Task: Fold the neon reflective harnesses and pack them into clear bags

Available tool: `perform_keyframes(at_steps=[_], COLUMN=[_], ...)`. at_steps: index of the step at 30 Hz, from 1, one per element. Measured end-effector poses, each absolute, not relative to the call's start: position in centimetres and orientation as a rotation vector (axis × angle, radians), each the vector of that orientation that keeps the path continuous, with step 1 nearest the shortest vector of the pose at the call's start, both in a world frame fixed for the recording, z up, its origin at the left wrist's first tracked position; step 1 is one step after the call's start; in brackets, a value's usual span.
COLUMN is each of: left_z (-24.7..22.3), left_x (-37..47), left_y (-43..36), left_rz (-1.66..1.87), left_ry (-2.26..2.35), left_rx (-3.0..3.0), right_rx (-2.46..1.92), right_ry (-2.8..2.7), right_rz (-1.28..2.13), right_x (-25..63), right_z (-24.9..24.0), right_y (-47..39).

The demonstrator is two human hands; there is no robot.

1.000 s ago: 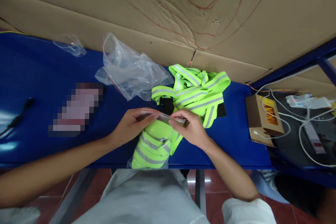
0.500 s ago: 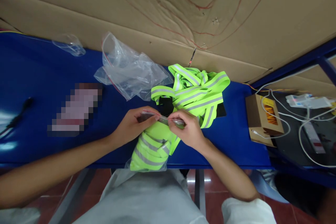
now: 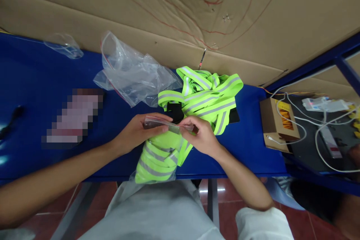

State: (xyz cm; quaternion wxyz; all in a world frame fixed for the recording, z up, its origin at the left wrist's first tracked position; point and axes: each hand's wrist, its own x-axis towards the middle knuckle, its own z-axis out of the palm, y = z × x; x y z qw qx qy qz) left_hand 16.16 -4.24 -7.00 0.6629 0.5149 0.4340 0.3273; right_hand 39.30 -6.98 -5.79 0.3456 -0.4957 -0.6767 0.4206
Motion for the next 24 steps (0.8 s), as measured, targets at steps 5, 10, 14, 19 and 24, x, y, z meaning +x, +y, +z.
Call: perform_keyframes(at_steps=[5,10,14,19,24], left_z=[-7.35,-7.36,-7.2,-7.03,-7.29], left_x=[16.3,16.23,16.17,16.19,15.78], left_y=[-4.3,-4.33,-4.22,-4.36,-4.33], left_rz=[0.724,0.824,0.776,0.744,0.643], left_ry=[0.947,1.017,0.998,0.994,0.805], left_rx=[1.227,1.244,1.284,1.315,1.406], right_rx=[-1.213,-1.214,-1.292,-1.321,-1.25], right_ry=[-1.794,-1.778,-1.719,-1.751,-1.948], right_rz=[1.033,1.067,1.102,1.041,0.691], right_x=[39.1,39.45,39.63,39.36,39.2], right_z=[-5.95,-5.96,-6.18,-6.26,-5.86], right_y=[-7.13,-6.98,-6.9,-7.14,-7.02])
